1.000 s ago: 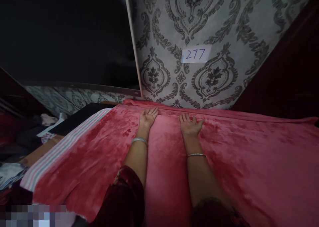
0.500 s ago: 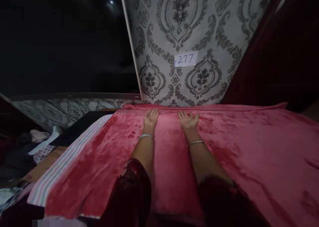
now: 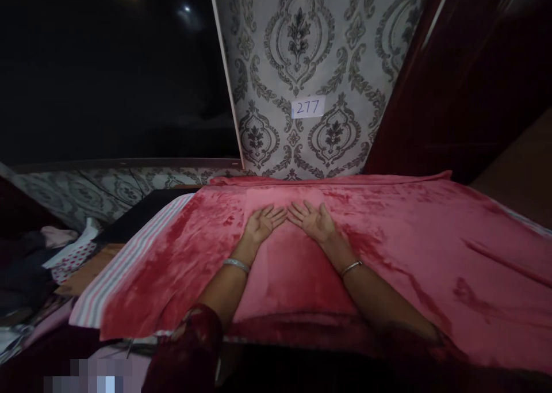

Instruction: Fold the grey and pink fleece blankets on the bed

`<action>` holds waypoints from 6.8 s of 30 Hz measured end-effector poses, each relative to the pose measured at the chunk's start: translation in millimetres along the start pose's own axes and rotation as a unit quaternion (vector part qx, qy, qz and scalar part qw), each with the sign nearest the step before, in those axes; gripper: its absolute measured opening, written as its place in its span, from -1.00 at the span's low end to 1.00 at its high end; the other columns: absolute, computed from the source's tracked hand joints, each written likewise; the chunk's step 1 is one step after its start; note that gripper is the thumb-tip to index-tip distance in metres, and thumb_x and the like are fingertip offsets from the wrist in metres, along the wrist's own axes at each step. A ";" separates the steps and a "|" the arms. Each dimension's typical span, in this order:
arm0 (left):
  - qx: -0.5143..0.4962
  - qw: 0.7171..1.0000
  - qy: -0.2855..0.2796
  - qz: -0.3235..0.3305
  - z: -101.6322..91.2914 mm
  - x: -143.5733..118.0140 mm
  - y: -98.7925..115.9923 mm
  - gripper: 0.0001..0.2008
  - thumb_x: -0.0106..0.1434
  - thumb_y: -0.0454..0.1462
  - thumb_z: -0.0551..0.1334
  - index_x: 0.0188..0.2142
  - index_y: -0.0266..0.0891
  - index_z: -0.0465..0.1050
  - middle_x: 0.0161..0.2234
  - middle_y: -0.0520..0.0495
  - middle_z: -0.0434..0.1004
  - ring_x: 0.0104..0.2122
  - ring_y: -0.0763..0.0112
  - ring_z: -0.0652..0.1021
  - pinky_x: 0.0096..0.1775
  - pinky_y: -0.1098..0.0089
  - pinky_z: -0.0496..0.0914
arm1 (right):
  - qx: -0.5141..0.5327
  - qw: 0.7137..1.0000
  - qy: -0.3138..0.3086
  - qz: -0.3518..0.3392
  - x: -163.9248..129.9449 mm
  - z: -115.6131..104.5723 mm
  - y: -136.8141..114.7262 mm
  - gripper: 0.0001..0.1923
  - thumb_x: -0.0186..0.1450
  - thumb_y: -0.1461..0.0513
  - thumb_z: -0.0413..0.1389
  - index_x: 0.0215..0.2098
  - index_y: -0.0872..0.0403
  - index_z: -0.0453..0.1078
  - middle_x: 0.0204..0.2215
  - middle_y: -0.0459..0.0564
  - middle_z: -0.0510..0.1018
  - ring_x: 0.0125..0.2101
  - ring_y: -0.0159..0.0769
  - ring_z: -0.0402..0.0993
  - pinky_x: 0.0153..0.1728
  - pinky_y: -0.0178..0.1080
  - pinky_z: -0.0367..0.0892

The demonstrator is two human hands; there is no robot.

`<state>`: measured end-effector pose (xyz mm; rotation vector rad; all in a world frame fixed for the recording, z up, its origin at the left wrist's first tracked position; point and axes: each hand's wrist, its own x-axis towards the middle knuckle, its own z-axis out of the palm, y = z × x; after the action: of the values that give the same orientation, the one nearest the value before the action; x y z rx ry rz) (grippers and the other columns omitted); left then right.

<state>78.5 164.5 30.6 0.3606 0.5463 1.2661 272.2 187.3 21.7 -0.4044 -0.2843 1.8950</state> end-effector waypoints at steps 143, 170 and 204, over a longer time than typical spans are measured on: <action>-0.166 0.971 0.095 0.143 -5.6 106.9 50.0 -0.42 0.37 -0.23 -0.17 0.36 -0.17 0.05 0.26 -0.36 0.34 0.11 0.19 0.54 -0.11 0.17 0.52 | 0.111 0.983 0.056 -0.139 106.1 -13.7 -32.6 -0.28 0.40 -0.22 -0.40 0.35 -0.08 0.00 0.24 0.20 0.30 0.15 -0.16 0.40 0.09 0.12 0.38; -0.171 0.965 0.132 0.151 -0.3 108.7 48.0 -0.40 0.34 -0.29 -0.06 0.37 -0.25 0.07 0.31 -0.43 0.24 0.28 0.05 0.35 -0.08 0.10 0.57 | -0.050 0.979 0.060 -0.191 116.3 -22.2 -29.9 -0.07 0.33 -0.28 -0.56 0.45 0.05 -0.17 0.32 0.34 0.19 0.25 -0.12 0.28 0.20 0.22 0.21; 0.842 0.450 -0.226 0.193 -3.0 -135.2 -37.0 -0.35 0.32 -0.21 0.23 0.37 -0.13 0.16 0.39 -0.26 0.12 0.39 0.03 0.15 0.35 -0.17 0.02 | -0.786 0.499 -0.323 -0.171 -52.3 -15.8 -12.4 -0.48 0.47 -0.03 -0.08 0.30 -0.08 0.33 0.33 0.03 0.29 0.39 -0.14 0.00 0.40 0.12 -0.24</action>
<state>79.3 24.3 33.4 2.5671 1.1502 0.4575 306.1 142.6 19.5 -0.6669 -2.4615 0.7278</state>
